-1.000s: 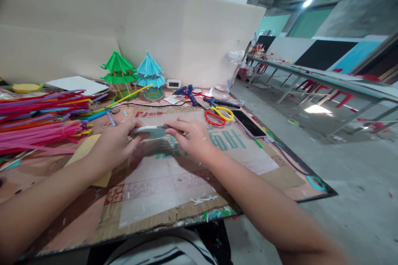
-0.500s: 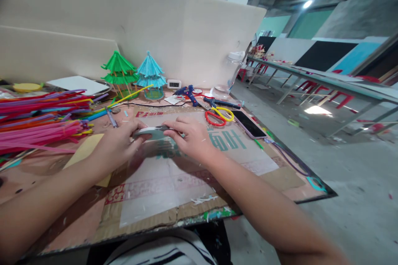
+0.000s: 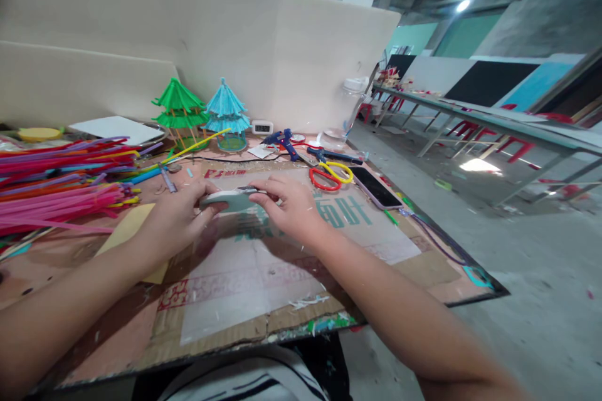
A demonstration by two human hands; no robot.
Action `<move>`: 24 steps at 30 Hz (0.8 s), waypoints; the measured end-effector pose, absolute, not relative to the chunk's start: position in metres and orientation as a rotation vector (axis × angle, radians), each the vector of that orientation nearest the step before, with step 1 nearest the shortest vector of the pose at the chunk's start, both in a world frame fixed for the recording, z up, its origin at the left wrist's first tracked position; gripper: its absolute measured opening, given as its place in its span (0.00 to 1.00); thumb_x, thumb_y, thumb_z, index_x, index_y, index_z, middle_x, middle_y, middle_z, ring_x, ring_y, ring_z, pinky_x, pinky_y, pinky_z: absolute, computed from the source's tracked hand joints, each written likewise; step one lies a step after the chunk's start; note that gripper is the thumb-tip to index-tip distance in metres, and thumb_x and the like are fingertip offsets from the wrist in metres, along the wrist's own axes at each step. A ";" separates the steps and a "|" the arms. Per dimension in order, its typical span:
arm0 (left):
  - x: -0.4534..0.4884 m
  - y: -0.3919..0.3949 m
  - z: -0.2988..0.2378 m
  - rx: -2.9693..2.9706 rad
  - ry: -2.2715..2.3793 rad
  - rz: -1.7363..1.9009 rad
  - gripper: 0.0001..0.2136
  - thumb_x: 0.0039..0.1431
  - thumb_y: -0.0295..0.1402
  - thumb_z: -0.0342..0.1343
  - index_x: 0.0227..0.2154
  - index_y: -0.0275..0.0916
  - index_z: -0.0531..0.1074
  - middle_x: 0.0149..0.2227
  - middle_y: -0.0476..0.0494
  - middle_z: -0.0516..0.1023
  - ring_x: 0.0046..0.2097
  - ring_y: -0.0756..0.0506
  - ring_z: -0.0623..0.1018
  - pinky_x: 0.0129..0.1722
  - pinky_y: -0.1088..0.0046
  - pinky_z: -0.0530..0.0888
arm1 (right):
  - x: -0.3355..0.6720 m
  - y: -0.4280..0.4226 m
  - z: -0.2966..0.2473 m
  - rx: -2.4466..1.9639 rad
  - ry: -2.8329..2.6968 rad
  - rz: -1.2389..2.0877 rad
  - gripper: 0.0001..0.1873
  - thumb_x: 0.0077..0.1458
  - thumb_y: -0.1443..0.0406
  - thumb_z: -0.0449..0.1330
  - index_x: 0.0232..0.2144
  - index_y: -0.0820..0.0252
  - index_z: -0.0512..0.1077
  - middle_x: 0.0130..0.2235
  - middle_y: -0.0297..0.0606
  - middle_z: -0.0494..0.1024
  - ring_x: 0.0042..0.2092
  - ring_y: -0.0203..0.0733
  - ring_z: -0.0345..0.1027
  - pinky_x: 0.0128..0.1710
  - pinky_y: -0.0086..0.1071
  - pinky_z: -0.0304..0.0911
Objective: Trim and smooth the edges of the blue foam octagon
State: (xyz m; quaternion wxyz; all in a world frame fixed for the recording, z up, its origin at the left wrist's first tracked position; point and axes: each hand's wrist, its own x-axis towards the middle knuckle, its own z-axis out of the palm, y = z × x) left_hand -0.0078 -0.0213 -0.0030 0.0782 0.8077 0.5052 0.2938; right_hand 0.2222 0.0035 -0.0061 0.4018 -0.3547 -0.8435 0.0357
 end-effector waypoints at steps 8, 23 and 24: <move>-0.011 -0.021 -0.006 2.497 1.542 0.831 0.07 0.62 0.33 0.49 0.40 0.42 0.70 0.33 0.46 0.78 0.33 0.43 0.77 0.30 0.70 0.64 | 0.220 0.000 -0.006 -0.886 -2.162 0.119 0.13 0.63 0.59 0.58 0.44 0.57 0.78 0.30 0.35 0.73 0.32 0.37 0.66 0.34 0.31 0.60; -0.008 -0.021 -0.007 2.432 1.494 0.834 0.07 0.62 0.34 0.49 0.40 0.41 0.70 0.33 0.47 0.78 0.34 0.43 0.76 0.31 0.70 0.64 | 0.218 0.000 -0.009 -0.879 -2.144 0.135 0.14 0.64 0.60 0.56 0.43 0.60 0.79 0.29 0.36 0.73 0.30 0.36 0.65 0.31 0.30 0.58; -0.008 -0.020 -0.007 2.414 1.482 0.851 0.07 0.62 0.34 0.50 0.39 0.41 0.70 0.33 0.47 0.78 0.33 0.43 0.76 0.31 0.70 0.64 | 0.218 0.001 -0.009 -0.890 -2.109 0.159 0.14 0.63 0.59 0.57 0.43 0.59 0.78 0.29 0.36 0.74 0.30 0.36 0.65 0.32 0.30 0.58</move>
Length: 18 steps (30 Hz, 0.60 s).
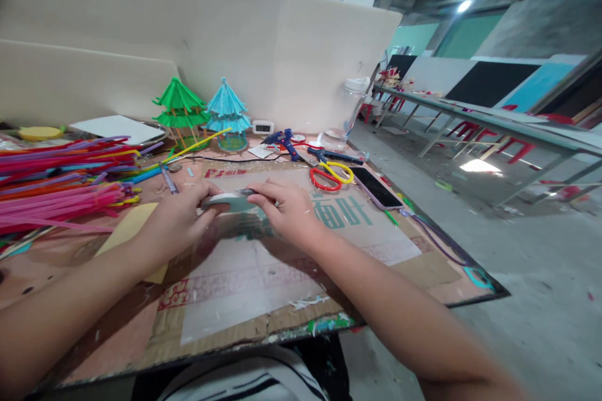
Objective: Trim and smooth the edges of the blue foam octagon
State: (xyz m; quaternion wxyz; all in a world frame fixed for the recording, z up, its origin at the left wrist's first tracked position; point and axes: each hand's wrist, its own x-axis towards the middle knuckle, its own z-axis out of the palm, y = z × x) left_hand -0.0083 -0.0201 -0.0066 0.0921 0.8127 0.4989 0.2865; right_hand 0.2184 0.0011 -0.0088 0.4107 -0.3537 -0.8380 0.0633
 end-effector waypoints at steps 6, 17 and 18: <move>-0.009 -0.016 -0.004 2.233 1.339 1.039 0.09 0.61 0.38 0.54 0.40 0.39 0.70 0.34 0.48 0.76 0.33 0.46 0.74 0.33 0.72 0.67 | 0.219 0.005 -0.002 -1.087 -1.876 0.538 0.18 0.55 0.56 0.61 0.43 0.62 0.76 0.27 0.33 0.71 0.28 0.36 0.62 0.28 0.30 0.58; -0.012 -0.009 -0.008 2.003 1.219 1.021 0.19 0.61 0.46 0.54 0.44 0.37 0.76 0.38 0.44 0.80 0.35 0.45 0.76 0.32 0.72 0.70 | 0.209 0.002 -0.004 -1.095 -1.827 0.822 0.09 0.51 0.60 0.61 0.29 0.60 0.72 0.26 0.31 0.71 0.28 0.34 0.62 0.28 0.28 0.58; -0.013 -0.009 -0.008 2.023 1.240 1.018 0.18 0.61 0.46 0.54 0.43 0.37 0.77 0.37 0.45 0.80 0.34 0.45 0.76 0.32 0.72 0.70 | 0.210 0.002 -0.005 -1.076 -1.838 0.798 0.09 0.51 0.60 0.61 0.30 0.60 0.72 0.27 0.31 0.72 0.28 0.34 0.63 0.28 0.28 0.58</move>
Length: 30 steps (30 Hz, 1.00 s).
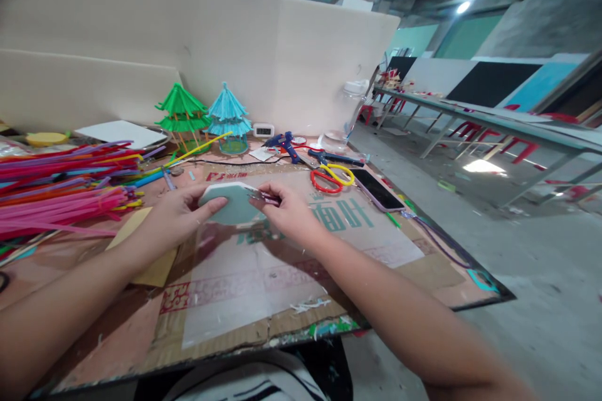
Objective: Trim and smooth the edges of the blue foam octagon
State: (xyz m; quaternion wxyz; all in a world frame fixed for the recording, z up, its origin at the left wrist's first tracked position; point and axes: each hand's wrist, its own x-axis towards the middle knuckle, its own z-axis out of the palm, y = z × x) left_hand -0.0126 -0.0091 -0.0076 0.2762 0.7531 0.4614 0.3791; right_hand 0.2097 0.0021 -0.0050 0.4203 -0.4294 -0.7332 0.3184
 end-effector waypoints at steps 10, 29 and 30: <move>-0.017 -0.012 -0.003 2.365 1.385 1.044 0.13 0.62 0.36 0.51 0.44 0.42 0.78 0.38 0.48 0.82 0.36 0.45 0.78 0.38 0.72 0.71 | 0.225 0.003 -0.003 -0.854 -2.087 0.119 0.14 0.63 0.58 0.57 0.46 0.58 0.75 0.32 0.37 0.75 0.33 0.38 0.66 0.33 0.32 0.59; -0.020 -0.016 -0.002 2.622 1.461 0.950 0.14 0.63 0.35 0.47 0.42 0.42 0.77 0.40 0.45 0.83 0.38 0.43 0.79 0.36 0.71 0.70 | 0.227 0.003 -0.003 -0.818 -2.173 -0.173 0.15 0.63 0.57 0.57 0.40 0.61 0.78 0.29 0.37 0.74 0.31 0.38 0.64 0.33 0.33 0.57; -0.019 -0.016 -0.002 2.621 1.446 0.945 0.14 0.63 0.35 0.47 0.42 0.42 0.77 0.40 0.44 0.83 0.39 0.43 0.79 0.37 0.71 0.70 | 0.226 0.002 -0.003 -0.829 -2.177 -0.171 0.15 0.63 0.57 0.57 0.40 0.61 0.78 0.29 0.37 0.74 0.31 0.39 0.64 0.34 0.33 0.57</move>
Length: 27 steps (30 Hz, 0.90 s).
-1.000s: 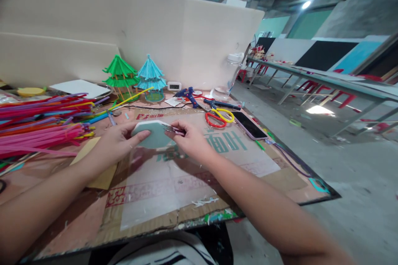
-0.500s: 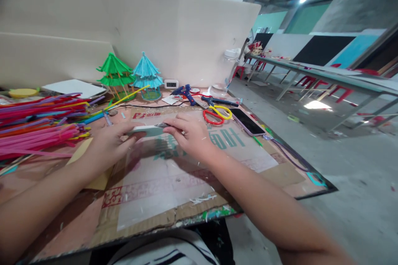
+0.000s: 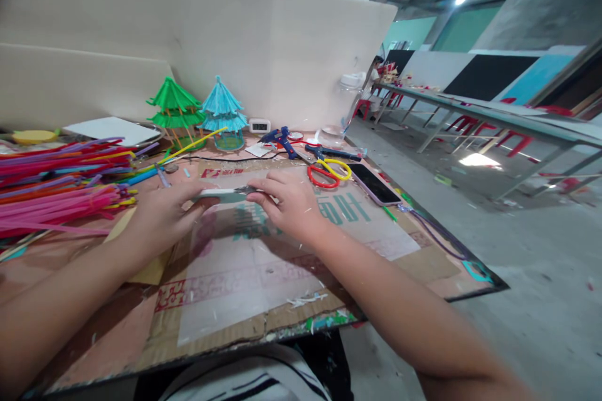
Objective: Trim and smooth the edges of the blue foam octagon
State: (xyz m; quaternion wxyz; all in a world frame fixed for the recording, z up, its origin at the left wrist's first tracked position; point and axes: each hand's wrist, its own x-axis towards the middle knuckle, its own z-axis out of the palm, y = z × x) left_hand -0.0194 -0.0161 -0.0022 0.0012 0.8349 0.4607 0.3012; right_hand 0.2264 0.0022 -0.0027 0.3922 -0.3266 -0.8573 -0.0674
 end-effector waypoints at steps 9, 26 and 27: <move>-0.016 -0.018 0.000 2.527 1.387 0.912 0.14 0.64 0.36 0.48 0.43 0.41 0.77 0.40 0.43 0.82 0.39 0.42 0.79 0.39 0.70 0.70 | 0.226 0.003 -0.003 -0.864 -2.200 -0.192 0.16 0.64 0.55 0.55 0.41 0.58 0.78 0.30 0.38 0.74 0.32 0.39 0.65 0.34 0.33 0.57; -0.017 -0.016 -0.003 2.553 1.421 0.895 0.13 0.63 0.37 0.48 0.41 0.41 0.77 0.36 0.43 0.82 0.36 0.42 0.79 0.36 0.70 0.69 | 0.228 0.008 -0.008 -0.835 -2.164 -0.138 0.16 0.63 0.56 0.57 0.41 0.59 0.79 0.28 0.38 0.74 0.31 0.39 0.65 0.33 0.32 0.58; -0.017 -0.016 -0.003 2.542 1.420 0.901 0.13 0.63 0.37 0.48 0.41 0.41 0.77 0.36 0.43 0.82 0.36 0.42 0.79 0.36 0.70 0.69 | 0.228 0.008 -0.008 -0.841 -2.163 -0.128 0.16 0.63 0.56 0.56 0.40 0.59 0.79 0.28 0.37 0.74 0.31 0.38 0.65 0.33 0.32 0.58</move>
